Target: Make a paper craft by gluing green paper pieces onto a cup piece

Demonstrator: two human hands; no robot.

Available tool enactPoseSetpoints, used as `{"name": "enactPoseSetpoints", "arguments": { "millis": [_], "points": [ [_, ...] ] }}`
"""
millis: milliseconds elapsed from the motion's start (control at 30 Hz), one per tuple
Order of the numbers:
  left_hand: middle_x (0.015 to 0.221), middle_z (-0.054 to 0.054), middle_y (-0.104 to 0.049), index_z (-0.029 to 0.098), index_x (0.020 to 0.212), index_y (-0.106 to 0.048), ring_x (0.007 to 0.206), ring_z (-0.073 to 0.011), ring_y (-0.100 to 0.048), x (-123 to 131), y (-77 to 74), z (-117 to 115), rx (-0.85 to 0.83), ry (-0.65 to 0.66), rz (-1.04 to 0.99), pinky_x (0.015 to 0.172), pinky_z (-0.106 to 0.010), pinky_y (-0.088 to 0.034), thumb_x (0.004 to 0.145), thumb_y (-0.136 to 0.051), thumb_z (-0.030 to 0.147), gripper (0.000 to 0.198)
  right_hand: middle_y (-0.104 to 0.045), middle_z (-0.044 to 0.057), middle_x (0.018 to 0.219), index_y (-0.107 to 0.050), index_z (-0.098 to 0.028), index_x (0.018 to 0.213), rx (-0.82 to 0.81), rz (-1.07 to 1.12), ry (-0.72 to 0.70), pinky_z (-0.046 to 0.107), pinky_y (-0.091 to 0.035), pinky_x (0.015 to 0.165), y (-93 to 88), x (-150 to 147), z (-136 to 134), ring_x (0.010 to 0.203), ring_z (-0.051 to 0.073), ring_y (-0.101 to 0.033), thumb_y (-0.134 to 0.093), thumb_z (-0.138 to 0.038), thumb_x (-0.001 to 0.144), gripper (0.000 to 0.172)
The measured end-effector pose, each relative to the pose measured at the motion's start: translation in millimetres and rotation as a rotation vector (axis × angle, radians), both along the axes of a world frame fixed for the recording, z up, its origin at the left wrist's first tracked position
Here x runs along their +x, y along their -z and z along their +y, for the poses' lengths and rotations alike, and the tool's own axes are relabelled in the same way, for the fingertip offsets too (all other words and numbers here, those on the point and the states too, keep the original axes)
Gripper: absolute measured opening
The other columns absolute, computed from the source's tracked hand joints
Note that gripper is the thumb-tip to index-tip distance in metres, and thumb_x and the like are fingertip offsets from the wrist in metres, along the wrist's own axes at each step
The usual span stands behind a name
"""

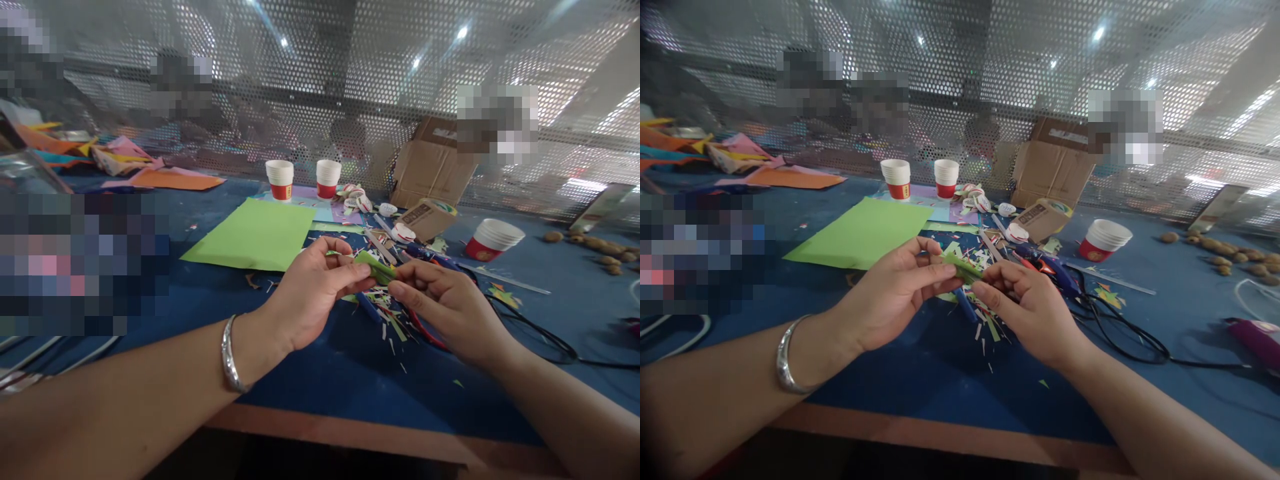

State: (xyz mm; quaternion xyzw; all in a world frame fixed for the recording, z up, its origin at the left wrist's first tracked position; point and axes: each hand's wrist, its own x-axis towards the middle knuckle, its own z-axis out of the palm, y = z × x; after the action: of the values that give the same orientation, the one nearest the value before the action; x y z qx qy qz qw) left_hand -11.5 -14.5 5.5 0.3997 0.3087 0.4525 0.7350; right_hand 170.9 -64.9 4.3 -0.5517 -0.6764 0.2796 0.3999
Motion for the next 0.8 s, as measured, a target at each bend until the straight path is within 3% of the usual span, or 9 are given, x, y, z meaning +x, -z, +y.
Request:
{"name": "enactPoseSetpoints", "arguments": {
  "millis": [333, 600, 800],
  "points": [
    [0.075, 0.005, -0.06, 0.018, 0.081, -0.045, 0.075, -0.0109, -0.066, 0.0, 2.5, -1.9, 0.007, -0.008, -0.022, 0.081, -0.03, -0.056, 0.078, -0.074, 0.004, 0.033, -0.052, -0.003, 0.066, -0.064, -0.019, 0.081, -0.04, 0.028, -0.001, 0.023, -0.038, 0.053, -0.5, 1.2, -0.7, 0.058, 0.011, -0.044, -0.066, -0.041, 0.091, 0.024],
    [0.071, 0.007, -0.055, 0.018, 0.076, -0.04, 0.073, -0.0087, -0.064, 0.3, 4.5, -2.3, 0.019, 0.004, -0.055, 0.08, -0.028, -0.056, 0.077, -0.073, 0.001, 0.037, -0.046, -0.005, 0.063, -0.064, -0.018, 0.084, -0.09, 0.096, -0.003, 0.023, -0.031, 0.05, 2.7, 1.3, -0.4, 0.056, 0.01, -0.038, -0.069, -0.042, 0.089, 0.024],
    [0.068, 0.007, -0.054, 0.019, 0.074, -0.036, 0.073, -0.0101, -0.065, 0.8, 5.9, -1.3, 0.038, 0.031, -0.054, 0.079, -0.028, -0.055, 0.076, -0.074, 0.002, 0.041, -0.049, -0.004, 0.065, -0.064, -0.018, 0.084, -0.096, 0.078, -0.01, 0.024, -0.033, 0.051, 0.6, 1.3, -1.8, 0.057, 0.01, -0.04, -0.069, -0.045, 0.088, 0.027]
  ]
}}
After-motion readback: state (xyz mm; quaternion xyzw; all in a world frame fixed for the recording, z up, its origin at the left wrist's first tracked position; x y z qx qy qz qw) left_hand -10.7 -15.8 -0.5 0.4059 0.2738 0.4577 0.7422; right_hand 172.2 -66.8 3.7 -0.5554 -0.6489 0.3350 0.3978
